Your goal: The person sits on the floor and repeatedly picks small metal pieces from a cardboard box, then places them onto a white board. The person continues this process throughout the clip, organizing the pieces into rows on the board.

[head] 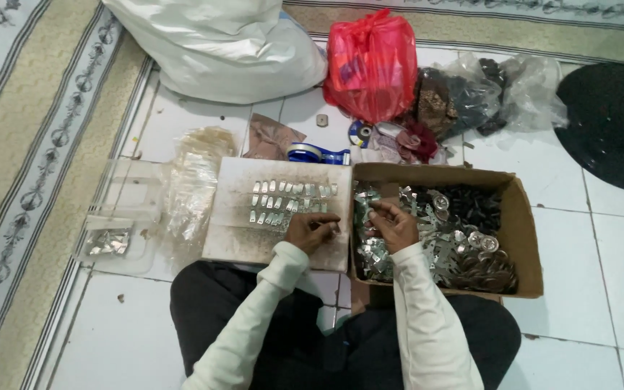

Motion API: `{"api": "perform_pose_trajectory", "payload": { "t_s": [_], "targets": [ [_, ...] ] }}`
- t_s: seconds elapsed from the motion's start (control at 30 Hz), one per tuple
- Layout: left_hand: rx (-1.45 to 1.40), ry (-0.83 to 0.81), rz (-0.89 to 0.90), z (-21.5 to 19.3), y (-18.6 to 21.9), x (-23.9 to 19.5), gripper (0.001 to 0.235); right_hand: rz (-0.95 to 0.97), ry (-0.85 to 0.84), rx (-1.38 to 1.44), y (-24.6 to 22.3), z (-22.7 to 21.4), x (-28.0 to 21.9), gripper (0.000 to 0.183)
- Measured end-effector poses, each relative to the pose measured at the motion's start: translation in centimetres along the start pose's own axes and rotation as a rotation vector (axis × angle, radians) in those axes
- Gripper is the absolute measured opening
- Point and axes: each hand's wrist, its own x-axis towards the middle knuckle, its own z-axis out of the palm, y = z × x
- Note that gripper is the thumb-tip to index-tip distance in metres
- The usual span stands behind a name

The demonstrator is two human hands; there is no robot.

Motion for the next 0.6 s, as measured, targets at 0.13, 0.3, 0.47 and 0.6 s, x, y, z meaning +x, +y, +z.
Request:
{"api": "perform_pose_trajectory", "payload": {
  "t_s": [0.13,0.3,0.47,0.6],
  "targets": [
    [0.173,0.109,-0.020,-6.8,-0.2,-3.9,0.023,0.006,-0.066,-0.048,1.6,5.3,-2.0,0.031],
    [0.360,0.296,-0.160,-14.9,-2.9,-5.3,0.018,0.101,-0.262,-0.203,5.5,12.9,-2.9,0.028],
    [0.489,0.317,-0.155,-16.8,-5.9,-4.0,0.016,-0.016,-0.232,-0.405,8.2,18.8,-2.3,0.026],
    [0.626,0.257,-0.173,-16.5,-7.5,-2.6,0.015,-0.024,-0.202,-0.672,9.2,21.6,-1.7,0.023]
  ]
}}
